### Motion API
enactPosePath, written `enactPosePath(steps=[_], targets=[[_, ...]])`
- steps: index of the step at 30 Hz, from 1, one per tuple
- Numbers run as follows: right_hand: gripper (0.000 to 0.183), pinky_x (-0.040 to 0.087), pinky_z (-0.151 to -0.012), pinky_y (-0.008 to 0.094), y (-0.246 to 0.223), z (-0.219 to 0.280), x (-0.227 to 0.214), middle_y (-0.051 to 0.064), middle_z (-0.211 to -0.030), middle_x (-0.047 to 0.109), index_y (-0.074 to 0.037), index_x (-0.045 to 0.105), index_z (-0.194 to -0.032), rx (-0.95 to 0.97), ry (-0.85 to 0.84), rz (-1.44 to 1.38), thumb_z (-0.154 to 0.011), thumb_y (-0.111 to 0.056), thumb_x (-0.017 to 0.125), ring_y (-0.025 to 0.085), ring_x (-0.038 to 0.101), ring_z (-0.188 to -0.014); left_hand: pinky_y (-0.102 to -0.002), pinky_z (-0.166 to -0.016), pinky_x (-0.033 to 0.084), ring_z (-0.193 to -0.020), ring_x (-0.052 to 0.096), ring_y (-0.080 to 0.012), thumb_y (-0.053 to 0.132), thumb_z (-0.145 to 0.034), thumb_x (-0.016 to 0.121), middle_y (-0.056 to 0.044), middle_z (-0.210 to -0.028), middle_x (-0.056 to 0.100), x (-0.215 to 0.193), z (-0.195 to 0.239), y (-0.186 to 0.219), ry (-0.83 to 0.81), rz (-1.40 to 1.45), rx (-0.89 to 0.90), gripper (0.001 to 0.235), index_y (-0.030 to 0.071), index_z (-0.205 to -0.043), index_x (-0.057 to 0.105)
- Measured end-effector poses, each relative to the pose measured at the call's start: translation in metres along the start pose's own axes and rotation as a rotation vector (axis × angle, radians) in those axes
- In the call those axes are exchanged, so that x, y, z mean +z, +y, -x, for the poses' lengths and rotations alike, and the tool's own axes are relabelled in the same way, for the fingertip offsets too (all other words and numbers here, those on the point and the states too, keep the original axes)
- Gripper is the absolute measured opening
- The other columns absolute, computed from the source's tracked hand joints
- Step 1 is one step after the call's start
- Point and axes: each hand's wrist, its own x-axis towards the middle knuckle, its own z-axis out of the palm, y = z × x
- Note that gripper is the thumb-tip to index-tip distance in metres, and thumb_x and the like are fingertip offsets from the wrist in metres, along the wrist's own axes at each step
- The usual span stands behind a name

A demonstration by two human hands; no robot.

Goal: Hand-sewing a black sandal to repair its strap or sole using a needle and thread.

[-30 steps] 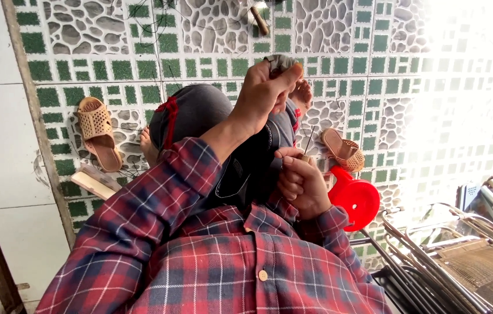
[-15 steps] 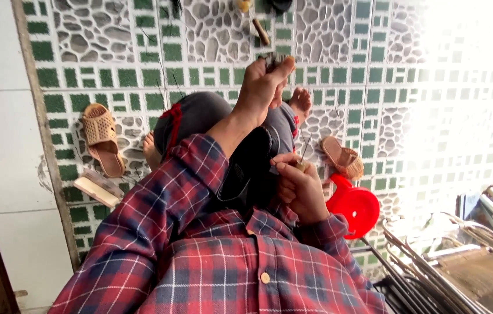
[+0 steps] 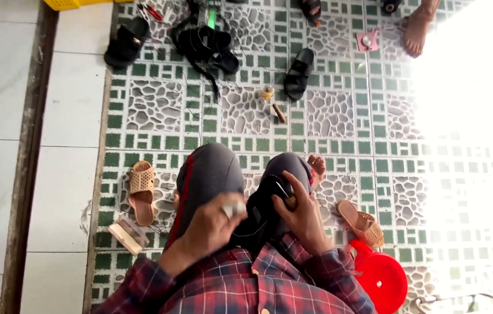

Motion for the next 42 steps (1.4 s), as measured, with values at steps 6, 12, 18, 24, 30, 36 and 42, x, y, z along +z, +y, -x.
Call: enactPosePath(steps=[6,12,18,24,30,36,42], targets=[[0.054,0.027,-0.047,0.024,0.025,0.034,0.02,-0.005,-0.052,0.025,-0.016,0.052,-0.136,-0.049,0.25,-0.108,-0.084,-0.018,0.067,0.007,0.024,-0.048,-0.03,-0.064,0.061,-0.074,0.068,-0.0228,0.011,-0.079,0.078,-0.009,-0.098,0.063,0.007,0.045,0.007,-0.236,0.035,0.05,0.032,0.002,-0.103,0.06],[0.051,0.025,-0.046,0.024,0.029,0.047,0.034,-0.006,-0.053,0.023,-0.016,0.049,-0.138,-0.004,0.277,-0.223,-0.088,-0.018,0.061,0.006,0.022,-0.046,-0.031,-0.052,0.043,-0.069,0.049,-0.0197,-0.001,-0.093,0.058,-0.006,-0.072,0.055,0.012,0.053,0.01,-0.254,-0.483,0.495,0.014,0.001,-0.08,0.063],[0.053,0.031,-0.05,0.025,0.02,0.034,0.034,-0.005,-0.054,0.029,-0.016,0.046,-0.138,0.013,0.17,-0.239,-0.088,-0.019,0.061,0.007,0.028,-0.049,-0.032,-0.055,0.047,-0.07,0.051,-0.0207,-0.008,-0.085,0.053,-0.008,-0.074,0.057,0.023,0.066,-0.005,-0.256,-0.663,0.325,0.015,0.0,-0.09,0.064],[0.039,0.04,-0.049,0.036,0.007,0.025,0.024,-0.001,-0.049,0.041,-0.018,0.044,-0.124,0.017,-0.11,-0.023,-0.088,-0.021,0.059,0.018,0.053,-0.041,-0.038,-0.046,0.048,-0.066,0.054,-0.0249,-0.014,-0.079,0.04,-0.011,-0.065,0.056,0.037,0.079,-0.021,-0.509,-0.538,0.037,0.022,0.002,-0.078,0.055],[0.042,0.034,-0.051,0.036,0.02,0.035,0.024,-0.003,-0.048,0.038,-0.017,0.043,-0.125,-0.026,-0.085,0.001,-0.087,-0.02,0.061,0.015,0.039,-0.043,-0.043,-0.045,0.041,-0.06,0.053,-0.0275,-0.007,-0.075,0.046,-0.01,-0.059,0.053,0.044,0.084,-0.032,-0.59,-0.54,0.057,0.018,0.008,-0.067,0.047],[0.045,0.032,-0.051,0.034,0.021,0.038,0.02,-0.003,-0.048,0.035,-0.018,0.043,-0.127,0.014,-0.061,-0.02,-0.088,-0.022,0.063,0.014,0.036,-0.045,-0.038,-0.044,0.05,-0.052,0.057,-0.0208,0.005,-0.09,0.055,-0.004,-0.062,0.057,-0.008,0.065,0.024,-0.264,-0.485,0.279,0.017,0.005,-0.074,0.058],[0.047,0.027,-0.05,0.032,0.002,0.051,0.009,-0.003,-0.05,0.032,-0.018,0.045,-0.131,0.054,-0.024,-0.046,-0.088,-0.025,0.062,0.011,0.031,-0.047,-0.033,-0.059,0.049,-0.066,0.066,-0.0201,-0.004,-0.076,0.065,-0.01,-0.079,0.07,-0.053,0.039,0.065,-0.184,-0.594,0.402,0.014,0.002,-0.088,0.066]])
